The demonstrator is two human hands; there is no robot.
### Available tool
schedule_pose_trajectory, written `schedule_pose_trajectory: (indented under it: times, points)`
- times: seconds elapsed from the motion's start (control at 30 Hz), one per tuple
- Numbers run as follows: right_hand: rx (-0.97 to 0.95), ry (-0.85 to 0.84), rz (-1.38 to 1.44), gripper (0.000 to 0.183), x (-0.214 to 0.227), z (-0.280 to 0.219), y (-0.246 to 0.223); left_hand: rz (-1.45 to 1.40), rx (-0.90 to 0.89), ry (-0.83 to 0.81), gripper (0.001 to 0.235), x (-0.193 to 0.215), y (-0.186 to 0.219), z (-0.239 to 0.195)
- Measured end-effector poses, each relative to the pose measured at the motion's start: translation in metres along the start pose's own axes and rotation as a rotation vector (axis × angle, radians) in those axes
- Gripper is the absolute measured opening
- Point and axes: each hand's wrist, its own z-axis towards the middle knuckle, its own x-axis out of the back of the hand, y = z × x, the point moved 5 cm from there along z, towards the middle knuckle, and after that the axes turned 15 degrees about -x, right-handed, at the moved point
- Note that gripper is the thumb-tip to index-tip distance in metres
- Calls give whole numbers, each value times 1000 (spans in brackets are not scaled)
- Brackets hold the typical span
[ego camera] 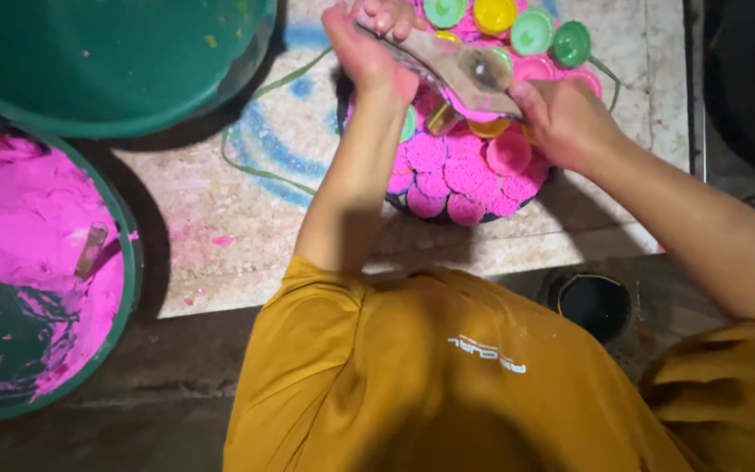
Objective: The person scoops pink paste into a handheld press, compresses it, and ejects a pink circular item into a basket. They then place small colored plastic caps onto the pink items in the basket.
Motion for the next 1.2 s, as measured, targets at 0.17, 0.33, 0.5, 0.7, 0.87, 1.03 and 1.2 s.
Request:
schedule_pose_trajectory:
  times: [0.17,0.33,0.5,0.7,0.87,1.03,1.2]
  points:
    - [-47,-123,150,64,-14,-8,30,411,577,-33,61,55,14,-47]
    - [31,-51,266,62,-15,-8,42,948,980,-230,94,87,15,-95]
    - [15,117,231,63,-22,-2,58,1387,509,-800,82,58,36,-104]
    - [-7,150,466,70,-26,-31,80,1997,44,-1260,93,14,90,-144]
    - [-129,68,841,78,-42,-70,81,1990,-253,-1154,54,-10,114,-157]
    - [-77,124,1015,82,-53,-92,70,2047,-364,-998,32,-9,106,-155]
    - [-96,174,1047,87,-62,-108,76,2019,-324,-970,30,-5,98,-153]
